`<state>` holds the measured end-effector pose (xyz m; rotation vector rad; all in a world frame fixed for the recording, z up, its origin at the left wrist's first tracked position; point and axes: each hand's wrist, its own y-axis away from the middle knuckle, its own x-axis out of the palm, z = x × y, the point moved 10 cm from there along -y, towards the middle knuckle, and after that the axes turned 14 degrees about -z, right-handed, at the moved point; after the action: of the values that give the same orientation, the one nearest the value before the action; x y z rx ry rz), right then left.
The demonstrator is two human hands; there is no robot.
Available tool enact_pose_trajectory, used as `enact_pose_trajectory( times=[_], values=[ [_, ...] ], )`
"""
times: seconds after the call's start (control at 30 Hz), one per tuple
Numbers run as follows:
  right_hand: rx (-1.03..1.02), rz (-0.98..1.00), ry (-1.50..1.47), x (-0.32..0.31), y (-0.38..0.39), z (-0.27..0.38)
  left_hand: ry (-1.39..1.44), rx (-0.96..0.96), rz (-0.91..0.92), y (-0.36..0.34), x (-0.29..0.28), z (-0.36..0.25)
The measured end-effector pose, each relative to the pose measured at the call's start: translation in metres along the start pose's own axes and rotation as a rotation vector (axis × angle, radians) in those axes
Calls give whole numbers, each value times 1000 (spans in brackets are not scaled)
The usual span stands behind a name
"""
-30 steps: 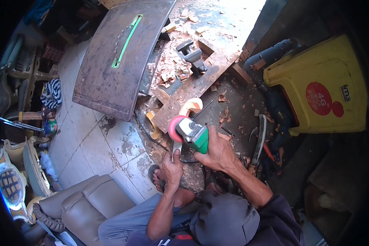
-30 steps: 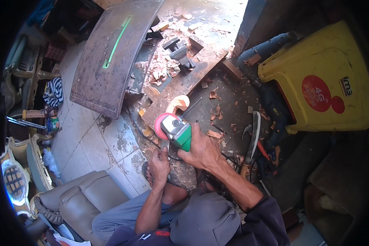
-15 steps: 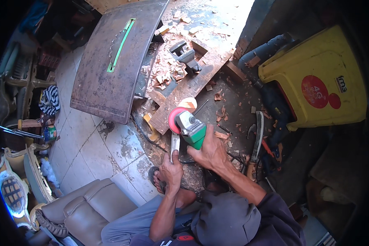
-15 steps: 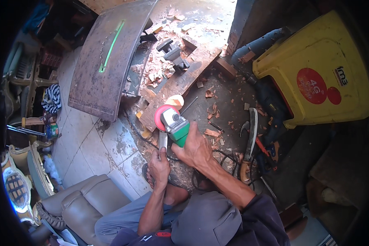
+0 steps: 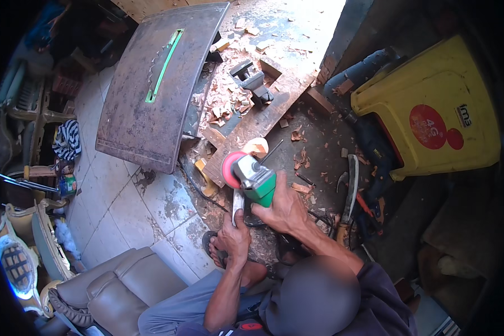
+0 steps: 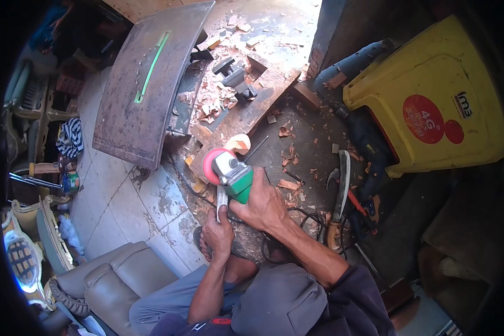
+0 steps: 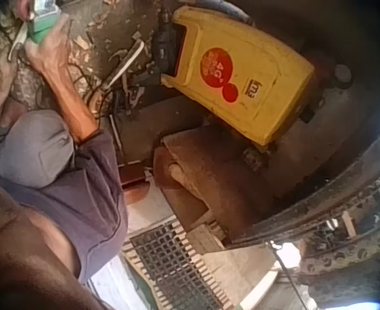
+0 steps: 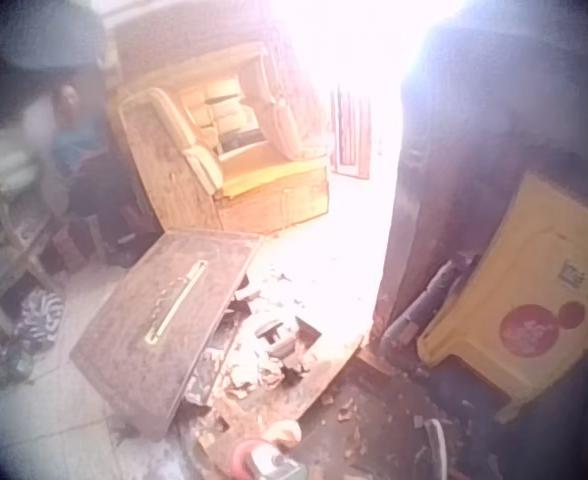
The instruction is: The person carves a wooden handle with a knife and grinds it with an angle grinder.
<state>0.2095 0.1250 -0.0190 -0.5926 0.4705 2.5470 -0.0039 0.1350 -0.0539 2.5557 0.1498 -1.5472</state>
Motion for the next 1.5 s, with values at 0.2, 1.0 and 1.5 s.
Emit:
enact_pose_trajectory(
  times=[0.2,1.0,1.5],
  values=[
    [7,19,15,-2,1,3,80,-14,10,0,-3,-5],
    [78,80,7,5,9,-17,114,-72,81,-9,17,20],
    [-20,143,-12,3,-2,-15,499,-270,325,-4,36,27]
  ],
)
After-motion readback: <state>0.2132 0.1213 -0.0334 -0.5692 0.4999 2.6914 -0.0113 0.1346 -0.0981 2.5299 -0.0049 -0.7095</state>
